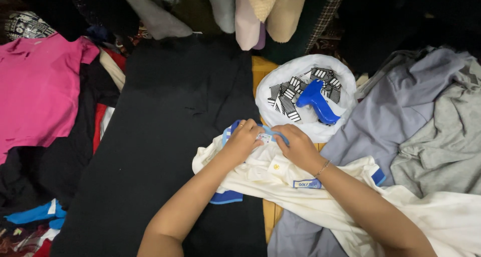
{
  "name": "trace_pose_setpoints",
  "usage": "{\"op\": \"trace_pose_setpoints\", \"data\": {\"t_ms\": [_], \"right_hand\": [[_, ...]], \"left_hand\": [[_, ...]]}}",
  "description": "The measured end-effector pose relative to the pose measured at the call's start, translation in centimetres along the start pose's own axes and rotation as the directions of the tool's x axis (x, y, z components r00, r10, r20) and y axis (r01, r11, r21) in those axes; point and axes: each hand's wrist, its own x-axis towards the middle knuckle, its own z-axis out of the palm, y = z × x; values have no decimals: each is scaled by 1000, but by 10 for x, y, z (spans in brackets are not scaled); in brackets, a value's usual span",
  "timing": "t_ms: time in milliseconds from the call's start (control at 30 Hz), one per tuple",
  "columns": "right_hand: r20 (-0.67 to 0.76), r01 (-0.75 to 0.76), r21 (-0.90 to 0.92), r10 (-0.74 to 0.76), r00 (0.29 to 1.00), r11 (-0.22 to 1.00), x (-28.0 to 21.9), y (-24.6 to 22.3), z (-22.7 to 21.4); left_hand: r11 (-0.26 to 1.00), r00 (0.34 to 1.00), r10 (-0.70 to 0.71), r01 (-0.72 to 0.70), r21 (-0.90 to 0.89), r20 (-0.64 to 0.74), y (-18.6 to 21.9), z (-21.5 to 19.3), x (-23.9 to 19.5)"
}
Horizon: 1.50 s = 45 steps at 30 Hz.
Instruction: The person uses a hot glue gun to attach a patterned fabric patch to the collar of a white polo shirt. They then button the shirt and smooth it out on a black surface.
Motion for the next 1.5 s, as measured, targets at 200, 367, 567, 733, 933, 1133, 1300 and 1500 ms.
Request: {"op": "trace_pose_setpoints", "data": {"t_ms": [200, 367, 567, 733, 933, 1133, 1300, 1500], "right_hand": [[-25, -20, 41, 21, 999, 999, 7, -14, -7], [-18, -34, 63, 35, 999, 997, 8, -16, -9], [-12, -63, 67, 64, 998, 996, 6, -15, -8], [-16, -72, 68, 73, 997, 995, 5, -14, -7], [-9, -101, 77, 102, 995, 992, 12, -9, -11], [-43, -181, 71, 184, 982, 981, 26, 41, -48], [-121, -263, -123, 249, 961, 957, 20, 106, -80], [-128, -239, -132, 222, 967, 962, 13, 116, -75]], "left_hand": [[994, 999, -6, 1, -108, -42, 14, -17, 4], [998, 995, -58, 56, -22, -81, 10, -10, 0], [997, 992, -63, 57, -52, -111, 12, -14, 0], [996, 988, -56, 45, -81, -142, 12, -13, -1], [994, 977, -70, 50, -102, -202, 5, -9, 1], [989, 989, -61, 42, -139, -131, 16, -36, 18], [975, 989, -137, 125, -183, -53, 33, -49, 66], [943, 881, -258, 140, -301, -398, 14, 39, 159]]}}
